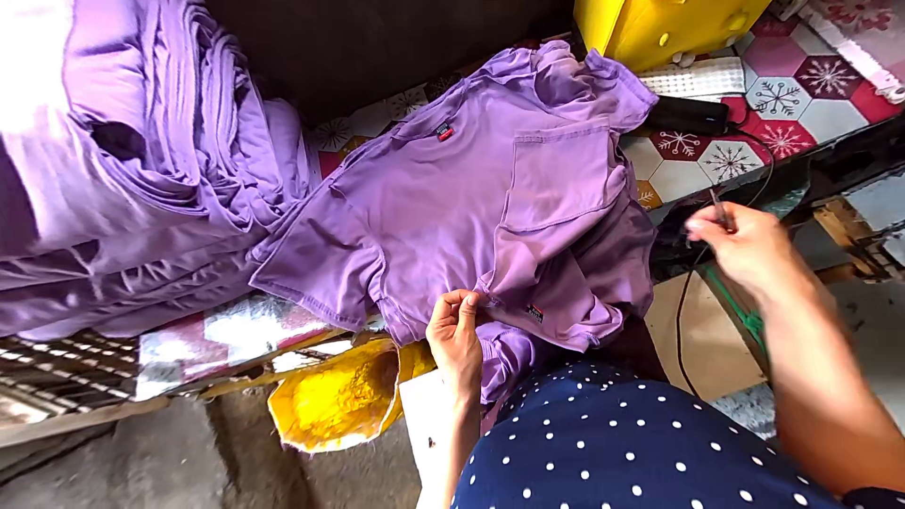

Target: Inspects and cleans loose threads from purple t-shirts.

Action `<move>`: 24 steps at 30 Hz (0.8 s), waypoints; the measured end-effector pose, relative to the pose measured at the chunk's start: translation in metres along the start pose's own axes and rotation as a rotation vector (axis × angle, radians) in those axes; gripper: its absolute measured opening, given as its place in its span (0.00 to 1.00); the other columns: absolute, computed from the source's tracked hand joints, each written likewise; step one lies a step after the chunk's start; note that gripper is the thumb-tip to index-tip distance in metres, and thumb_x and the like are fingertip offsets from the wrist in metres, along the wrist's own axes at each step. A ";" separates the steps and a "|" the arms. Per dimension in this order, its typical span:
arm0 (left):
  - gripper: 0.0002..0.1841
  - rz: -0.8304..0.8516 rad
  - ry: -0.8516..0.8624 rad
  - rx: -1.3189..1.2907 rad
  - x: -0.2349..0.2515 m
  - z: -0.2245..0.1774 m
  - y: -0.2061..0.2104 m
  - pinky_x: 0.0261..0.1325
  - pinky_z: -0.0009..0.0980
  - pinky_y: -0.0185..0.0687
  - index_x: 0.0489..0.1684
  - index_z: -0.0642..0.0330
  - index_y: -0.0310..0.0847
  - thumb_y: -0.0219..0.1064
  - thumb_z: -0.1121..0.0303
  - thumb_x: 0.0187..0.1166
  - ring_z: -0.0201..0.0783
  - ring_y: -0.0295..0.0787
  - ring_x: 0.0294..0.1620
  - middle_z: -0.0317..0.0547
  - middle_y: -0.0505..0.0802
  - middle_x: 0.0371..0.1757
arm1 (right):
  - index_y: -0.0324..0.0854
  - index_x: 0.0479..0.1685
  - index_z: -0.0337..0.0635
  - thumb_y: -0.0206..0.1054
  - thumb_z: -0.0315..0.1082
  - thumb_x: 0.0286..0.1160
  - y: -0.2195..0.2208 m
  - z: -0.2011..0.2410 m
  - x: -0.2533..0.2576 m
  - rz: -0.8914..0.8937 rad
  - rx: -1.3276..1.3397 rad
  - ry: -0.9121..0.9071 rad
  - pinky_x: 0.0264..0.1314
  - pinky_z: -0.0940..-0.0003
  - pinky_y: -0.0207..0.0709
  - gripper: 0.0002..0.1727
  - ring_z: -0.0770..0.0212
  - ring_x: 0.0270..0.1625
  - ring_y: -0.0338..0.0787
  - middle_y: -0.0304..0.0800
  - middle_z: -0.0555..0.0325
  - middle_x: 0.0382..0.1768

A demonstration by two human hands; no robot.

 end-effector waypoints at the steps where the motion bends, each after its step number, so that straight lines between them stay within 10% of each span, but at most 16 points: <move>1: 0.09 -0.008 -0.036 -0.017 0.000 0.000 0.000 0.37 0.28 0.94 0.38 0.61 0.79 0.57 0.83 0.84 0.30 0.94 0.28 0.35 0.94 0.29 | 0.84 0.54 0.27 0.64 0.33 0.86 -0.012 -0.024 0.003 -0.019 -0.193 0.113 0.56 0.26 0.75 0.14 0.28 0.52 0.89 0.89 0.26 0.47; 5: 0.11 -0.032 -0.280 -0.178 -0.006 -0.005 0.003 0.40 0.29 0.93 0.37 0.60 0.75 0.50 0.81 0.88 0.30 0.91 0.26 0.37 0.91 0.26 | 0.69 0.76 0.21 0.55 0.50 0.92 -0.018 -0.032 -0.013 0.008 -0.194 0.281 0.71 0.21 0.64 0.35 0.20 0.71 0.78 0.76 0.17 0.68; 7: 0.13 -0.019 -0.345 -0.257 -0.008 -0.009 0.003 0.44 0.30 0.94 0.36 0.59 0.75 0.48 0.81 0.89 0.32 0.92 0.29 0.38 0.91 0.27 | 0.74 0.70 0.26 0.42 0.48 0.96 0.013 0.013 -0.029 0.152 0.089 0.158 0.54 0.40 0.78 0.31 0.39 0.51 0.87 0.87 0.31 0.52; 10: 0.15 0.054 -0.361 -0.381 -0.011 -0.013 0.004 0.52 0.35 0.94 0.33 0.58 0.78 0.47 0.81 0.88 0.36 0.95 0.37 0.43 0.94 0.32 | 0.82 0.51 0.41 0.37 0.42 0.93 0.082 0.095 -0.069 0.576 0.669 -0.043 0.21 0.85 0.62 0.25 0.82 0.19 0.66 0.75 0.75 0.23; 15: 0.11 0.157 -0.318 -0.446 -0.016 -0.015 0.004 0.56 0.35 0.92 0.31 0.55 0.84 0.59 0.79 0.83 0.36 0.95 0.41 0.45 0.95 0.35 | 0.79 0.41 0.47 0.36 0.50 0.97 0.147 0.164 -0.112 1.240 1.035 0.169 0.13 0.86 0.52 0.27 0.82 0.12 0.59 0.67 0.75 0.15; 24: 0.11 0.147 -0.218 -0.389 -0.016 -0.021 0.005 0.56 0.31 0.90 0.31 0.55 0.84 0.61 0.81 0.80 0.32 0.94 0.41 0.41 0.95 0.35 | 0.78 0.37 0.47 0.36 0.52 0.96 0.146 0.166 -0.115 1.308 1.097 0.292 0.12 0.88 0.53 0.29 0.82 0.11 0.60 0.65 0.74 0.14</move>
Point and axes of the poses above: each hand's wrist, its own x-axis towards the middle knuckle, its own y-axis out of the palm, z = x × y, the point moved 6 cm from there along x, towards the middle knuckle
